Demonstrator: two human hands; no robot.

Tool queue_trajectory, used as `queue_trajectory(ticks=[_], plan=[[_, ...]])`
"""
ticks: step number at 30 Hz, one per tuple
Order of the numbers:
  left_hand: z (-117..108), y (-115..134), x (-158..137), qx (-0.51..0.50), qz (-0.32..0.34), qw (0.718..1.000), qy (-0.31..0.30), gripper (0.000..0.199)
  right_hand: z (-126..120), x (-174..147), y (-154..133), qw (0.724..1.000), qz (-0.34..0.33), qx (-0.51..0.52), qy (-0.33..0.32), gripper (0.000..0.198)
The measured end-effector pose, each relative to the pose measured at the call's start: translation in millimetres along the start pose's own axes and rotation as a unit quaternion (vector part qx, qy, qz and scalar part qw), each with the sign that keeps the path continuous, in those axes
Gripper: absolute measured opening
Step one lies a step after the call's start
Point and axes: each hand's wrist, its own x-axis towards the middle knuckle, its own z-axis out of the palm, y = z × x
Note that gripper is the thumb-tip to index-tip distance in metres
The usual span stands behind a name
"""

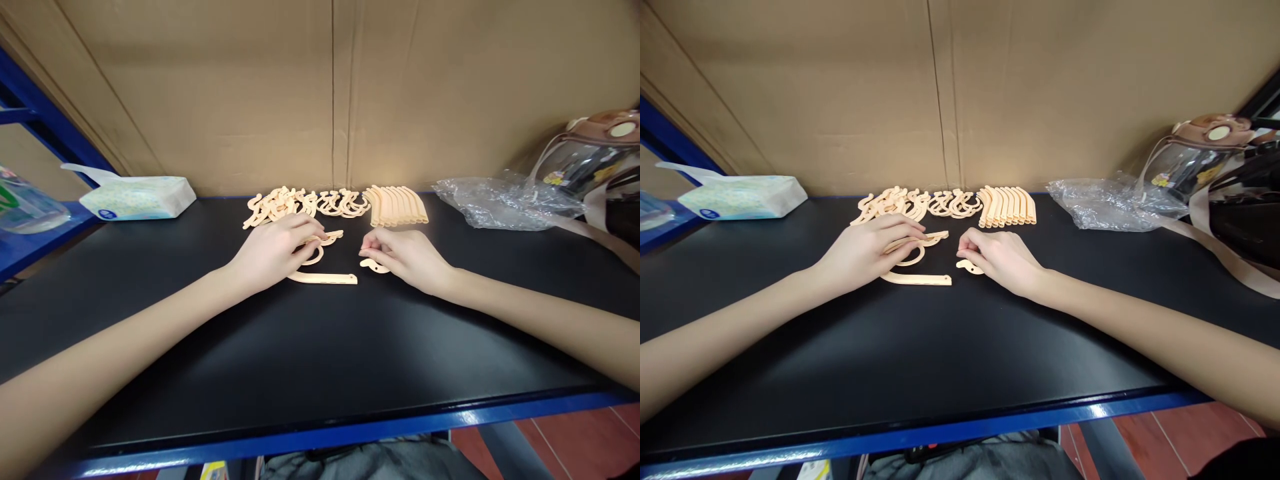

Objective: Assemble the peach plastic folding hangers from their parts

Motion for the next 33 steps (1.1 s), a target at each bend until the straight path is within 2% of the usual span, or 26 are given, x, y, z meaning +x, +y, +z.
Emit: queue_trajectory(ticks=[4, 10, 14, 19, 23, 27, 31, 33], plan=[[-2, 12, -1, -0.106, 0.045, 0.993, -0.037, 0.019, 2, 1, 4, 0.999, 0.027, 0.034, 0.001, 0.013], [2, 16, -2, -0.122, 0.097, 0.985, -0.079, 0.031, 1, 4, 0, 0.996, 0.051, 0.076, -0.023, 0.016], [7, 10, -4, -0.135, 0.08, 0.982, -0.108, 0.032, -1, 3, -3, 0.997, 0.052, 0.036, -0.042, 0.028], [9, 10, -4, -0.159, 0.076, 0.977, -0.122, 0.02, -2, 4, -2, 0.997, 0.043, 0.037, -0.046, 0.025], [12, 11, -3, -0.161, 0.056, 0.979, -0.113, 0.021, -2, 4, -3, 0.997, 0.044, 0.048, -0.052, 0.032], [14, 12, -3, -0.16, 0.032, 0.981, -0.106, 0.022, 0, 3, -5, 0.997, 0.041, 0.01, -0.061, 0.034], [13, 15, -2, -0.169, 0.014, 0.981, -0.094, 0.023, 1, 2, -6, 0.997, 0.044, -0.01, -0.066, 0.022], [13, 16, -3, -0.172, 0.008, 0.982, -0.082, 0.023, 0, 3, -5, 0.997, 0.043, -0.004, -0.058, 0.022]])
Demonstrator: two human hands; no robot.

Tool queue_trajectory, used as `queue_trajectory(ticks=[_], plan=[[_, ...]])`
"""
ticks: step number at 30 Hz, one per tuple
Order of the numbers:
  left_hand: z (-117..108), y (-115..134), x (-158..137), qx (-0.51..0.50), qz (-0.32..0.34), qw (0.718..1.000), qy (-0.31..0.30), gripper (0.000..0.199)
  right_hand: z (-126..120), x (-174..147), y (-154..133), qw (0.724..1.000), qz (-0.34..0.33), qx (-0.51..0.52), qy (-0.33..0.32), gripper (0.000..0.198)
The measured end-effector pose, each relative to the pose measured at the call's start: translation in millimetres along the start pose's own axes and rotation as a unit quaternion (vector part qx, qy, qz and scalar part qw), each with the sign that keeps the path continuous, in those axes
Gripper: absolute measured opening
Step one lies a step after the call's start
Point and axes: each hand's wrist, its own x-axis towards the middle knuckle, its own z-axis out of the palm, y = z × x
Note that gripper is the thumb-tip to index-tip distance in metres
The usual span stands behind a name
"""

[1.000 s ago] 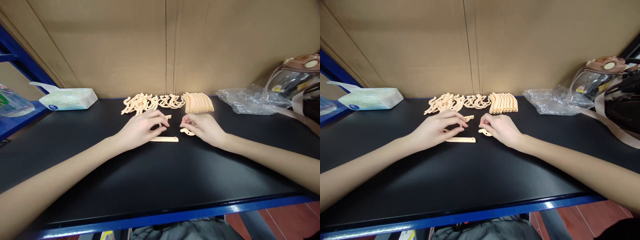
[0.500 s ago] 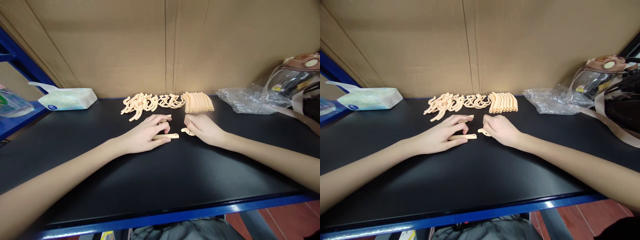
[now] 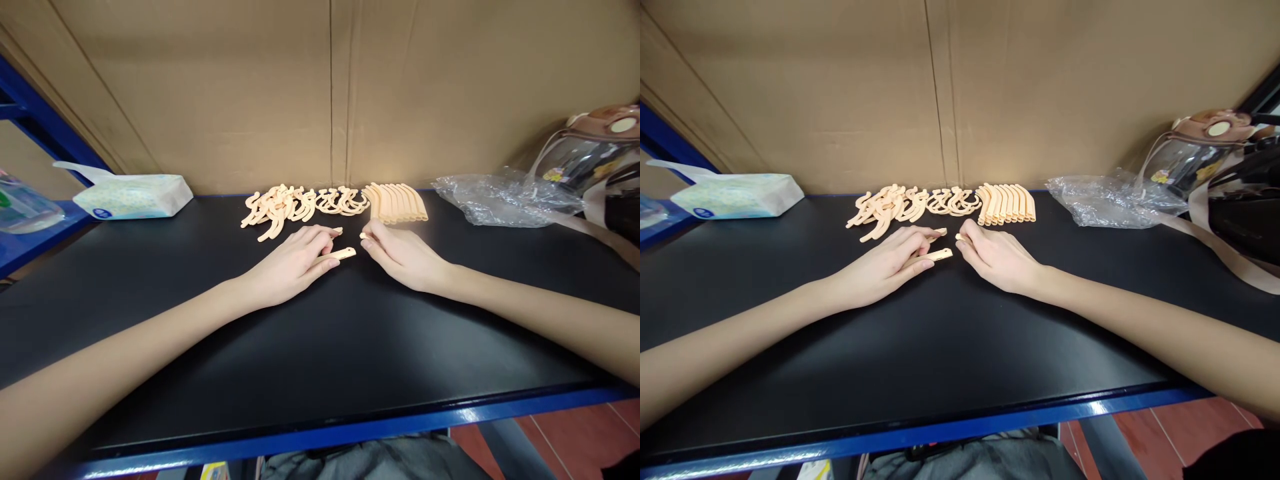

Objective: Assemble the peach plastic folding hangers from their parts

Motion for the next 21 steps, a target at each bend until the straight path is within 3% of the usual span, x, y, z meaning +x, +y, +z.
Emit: queue_trajectory(ticks=[4, 9, 21], plan=[[1.0, -0.4, -0.7, -0.002, -0.008, 1.0, 0.016, 0.023, -1.1, 1.5, 2.7, 0.999, -0.039, 0.017, 0.024, 0.031], [3.2, 1.6, -0.7, -0.016, -0.001, 0.999, 0.032, 0.021, -2.9, 1.4, 1.8, 1.0, -0.006, 0.027, -0.008, 0.036], [3.0, 3.9, -1.1, -0.012, 0.031, 0.999, 0.029, 0.019, -1.0, -0.5, 1.1, 0.999, -0.034, -0.004, -0.03, 0.038]])
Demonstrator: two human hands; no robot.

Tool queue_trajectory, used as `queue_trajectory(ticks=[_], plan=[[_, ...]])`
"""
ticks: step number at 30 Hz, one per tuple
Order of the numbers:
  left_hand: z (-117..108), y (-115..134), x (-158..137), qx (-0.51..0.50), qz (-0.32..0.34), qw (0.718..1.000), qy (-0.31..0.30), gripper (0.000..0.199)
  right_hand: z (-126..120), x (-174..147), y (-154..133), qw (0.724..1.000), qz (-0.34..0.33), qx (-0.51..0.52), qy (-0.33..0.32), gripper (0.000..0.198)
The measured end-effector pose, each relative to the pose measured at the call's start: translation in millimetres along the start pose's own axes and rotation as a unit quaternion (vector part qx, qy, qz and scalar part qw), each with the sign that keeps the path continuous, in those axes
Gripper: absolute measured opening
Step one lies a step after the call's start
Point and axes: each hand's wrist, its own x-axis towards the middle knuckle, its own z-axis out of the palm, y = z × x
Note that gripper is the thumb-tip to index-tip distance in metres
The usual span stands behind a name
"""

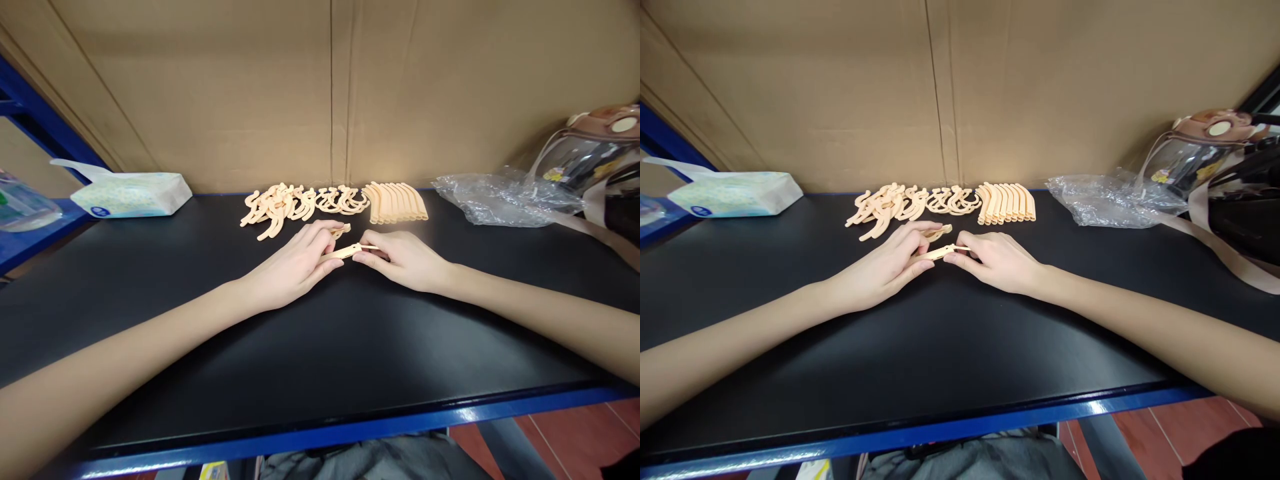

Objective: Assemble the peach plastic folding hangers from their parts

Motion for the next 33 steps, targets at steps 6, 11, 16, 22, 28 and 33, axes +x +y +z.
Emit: queue_trajectory(ticks=[6, 11, 16, 22, 28, 33], plan=[[-0.5, 0.4, 0.0, 0.014, 0.005, 1.0, -0.006, 0.017, -0.2, -0.4, 0.6, 1.0, 0.001, 0.018, 0.003, 0.038], [-0.2, -0.3, -0.3, 0.045, 0.018, 0.999, -0.014, 0.024, -1.8, -0.4, -0.7, 1.0, 0.008, 0.021, -0.01, 0.036], [1.2, -0.7, -0.9, 0.052, 0.025, 0.998, -0.013, 0.023, -3.7, -0.3, -0.8, 0.999, -0.003, 0.045, -0.027, 0.035], [0.7, 0.0, -2.2, 0.052, 0.028, 0.998, -0.013, 0.019, -4.4, -1.1, 0.1, 0.996, -0.033, 0.081, -0.026, 0.034], [0.5, -0.5, -1.6, 0.044, 0.034, 0.998, -0.012, 0.019, -4.8, -1.3, -0.7, 0.997, -0.041, 0.046, -0.035, 0.034], [0.6, -0.2, -1.7, 0.049, 0.037, 0.998, -0.013, 0.022, -5.1, -1.8, -1.8, 0.998, -0.044, 0.026, -0.044, 0.036]])
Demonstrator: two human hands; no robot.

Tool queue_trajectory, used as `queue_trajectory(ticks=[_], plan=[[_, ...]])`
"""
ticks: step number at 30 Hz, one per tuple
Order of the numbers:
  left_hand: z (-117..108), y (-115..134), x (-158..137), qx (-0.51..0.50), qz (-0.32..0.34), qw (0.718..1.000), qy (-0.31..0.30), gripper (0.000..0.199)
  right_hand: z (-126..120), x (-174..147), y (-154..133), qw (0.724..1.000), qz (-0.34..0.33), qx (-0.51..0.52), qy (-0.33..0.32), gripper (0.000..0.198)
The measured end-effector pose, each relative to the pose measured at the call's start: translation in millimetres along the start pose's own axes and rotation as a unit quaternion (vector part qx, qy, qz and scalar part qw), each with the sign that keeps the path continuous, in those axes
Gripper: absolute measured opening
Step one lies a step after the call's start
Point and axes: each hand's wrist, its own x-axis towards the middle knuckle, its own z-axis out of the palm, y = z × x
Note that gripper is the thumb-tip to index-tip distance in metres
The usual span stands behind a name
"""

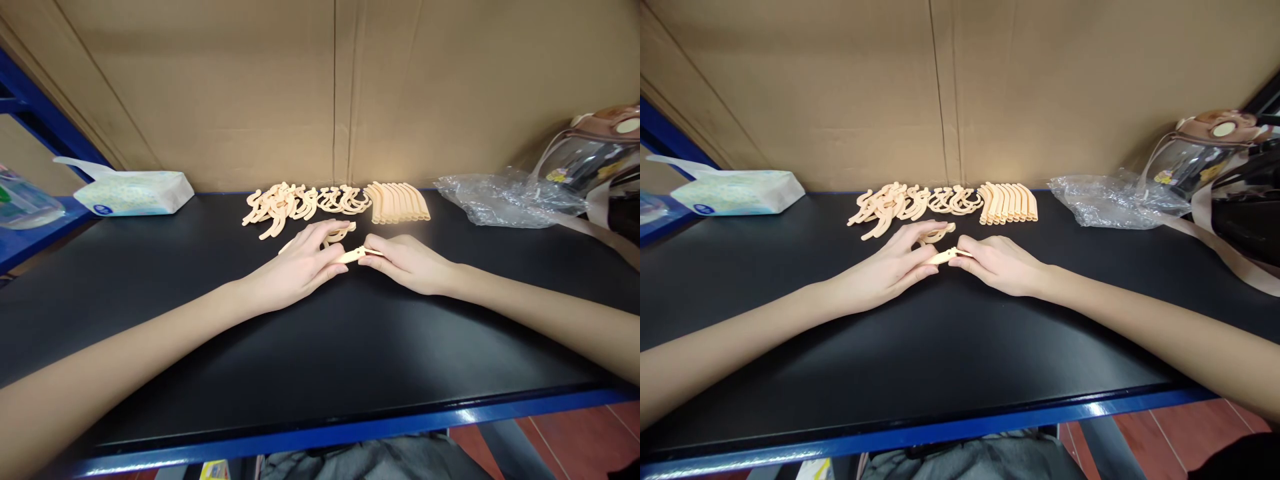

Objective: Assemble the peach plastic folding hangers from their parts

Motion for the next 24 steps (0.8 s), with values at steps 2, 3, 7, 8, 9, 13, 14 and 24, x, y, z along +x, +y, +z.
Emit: queue_trajectory(ticks=[2, 3, 7, 8, 9, 13, 14, 24], plan=[[0.4, -0.6, -0.2, -0.003, 0.002, 1.0, 0.003, 0.022, -0.1, 0.1, -0.4, 1.0, 0.0, -0.003, -0.002, 0.038], [0.6, -1.0, -0.3, -0.003, 0.003, 1.0, 0.004, 0.022, -0.1, 0.1, -0.5, 1.0, -0.001, -0.005, -0.003, 0.038], [0.8, -2.4, -0.6, -0.004, 0.008, 1.0, 0.002, 0.022, -0.1, -0.7, -0.5, 1.0, -0.011, -0.021, -0.006, 0.038], [0.7, -2.4, -0.6, -0.005, 0.009, 1.0, 0.0, 0.023, -0.1, -1.1, -0.3, 0.999, -0.013, -0.031, -0.008, 0.038], [0.6, -2.3, -0.6, -0.006, 0.009, 1.0, -0.001, 0.023, -0.1, -1.4, -0.2, 0.999, -0.013, -0.045, -0.009, 0.038], [0.0, -1.6, -0.4, -0.008, 0.011, 1.0, 0.0, 0.024, -0.9, -2.0, -0.4, 0.991, -0.022, -0.134, -0.009, 0.044], [-0.1, -1.5, -0.3, -0.008, 0.011, 1.0, -0.001, 0.024, -1.3, -1.9, -0.8, 0.987, -0.027, -0.159, -0.009, 0.046], [0.1, -1.9, 1.2, -0.007, 0.02, 1.0, -0.006, 0.024, -1.9, -3.1, -1.8, 0.959, -0.054, -0.277, -0.013, 0.057]])
